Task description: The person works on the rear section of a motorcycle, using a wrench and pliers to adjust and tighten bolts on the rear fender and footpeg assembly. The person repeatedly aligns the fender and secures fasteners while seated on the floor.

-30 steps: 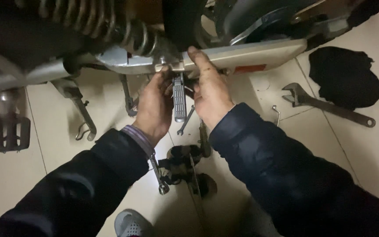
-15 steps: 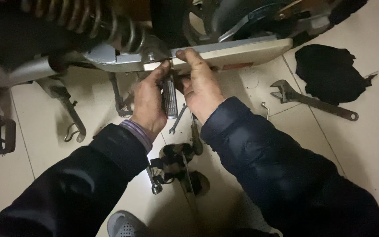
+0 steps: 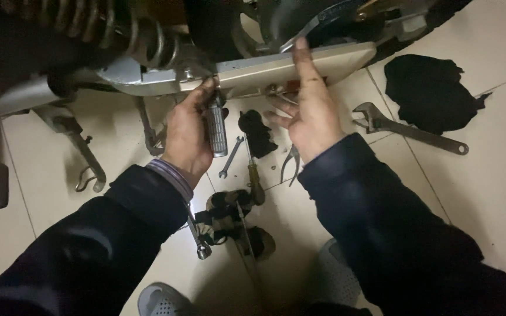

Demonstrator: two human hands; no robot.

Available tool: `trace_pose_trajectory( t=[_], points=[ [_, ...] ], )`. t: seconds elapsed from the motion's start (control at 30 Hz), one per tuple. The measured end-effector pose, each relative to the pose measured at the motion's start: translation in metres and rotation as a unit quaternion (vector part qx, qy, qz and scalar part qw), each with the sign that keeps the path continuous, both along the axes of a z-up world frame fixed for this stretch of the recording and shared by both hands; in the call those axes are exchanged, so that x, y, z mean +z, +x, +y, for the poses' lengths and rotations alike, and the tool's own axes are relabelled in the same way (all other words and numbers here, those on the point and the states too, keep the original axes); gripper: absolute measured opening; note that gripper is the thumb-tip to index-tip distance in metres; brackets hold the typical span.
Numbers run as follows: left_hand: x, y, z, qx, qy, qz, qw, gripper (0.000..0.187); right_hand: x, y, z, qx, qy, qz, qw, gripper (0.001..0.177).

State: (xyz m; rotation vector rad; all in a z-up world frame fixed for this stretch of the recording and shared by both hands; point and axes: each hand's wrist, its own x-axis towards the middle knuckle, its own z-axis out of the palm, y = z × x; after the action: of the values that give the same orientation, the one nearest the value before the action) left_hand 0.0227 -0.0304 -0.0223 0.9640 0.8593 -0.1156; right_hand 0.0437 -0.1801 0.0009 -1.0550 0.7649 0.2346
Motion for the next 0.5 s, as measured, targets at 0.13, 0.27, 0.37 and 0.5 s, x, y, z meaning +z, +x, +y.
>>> trace_pose_trajectory(
  t=[0.13, 0.27, 0.37, 0.5],
  points=[
    [-0.011, -0.002, 0.005, 0.002, 0.007, -0.010, 1.000, 0.024, -0.030, 0.013, -0.001, -0.029, 0.024, 0.019, 0.999, 0.080],
    [-0.019, 0.003, 0.006, -0.034, 0.002, -0.020, 0.999, 0.026, -0.021, 0.016, -0.002, -0.054, 0.061, 0.005, 0.997, 0.060],
    [-0.011, 0.002, 0.004, -0.028, 0.008, -0.024, 0.999, 0.031, -0.005, -0.001, -0.001, -0.008, 0.006, 0.021, 1.000, 0.081],
    [0.006, 0.002, -0.001, -0.073, 0.201, 0.129, 0.968, 0.096, -0.017, -0.014, -0.027, -0.024, -0.120, -0.037, 0.992, 0.097]
  ],
)
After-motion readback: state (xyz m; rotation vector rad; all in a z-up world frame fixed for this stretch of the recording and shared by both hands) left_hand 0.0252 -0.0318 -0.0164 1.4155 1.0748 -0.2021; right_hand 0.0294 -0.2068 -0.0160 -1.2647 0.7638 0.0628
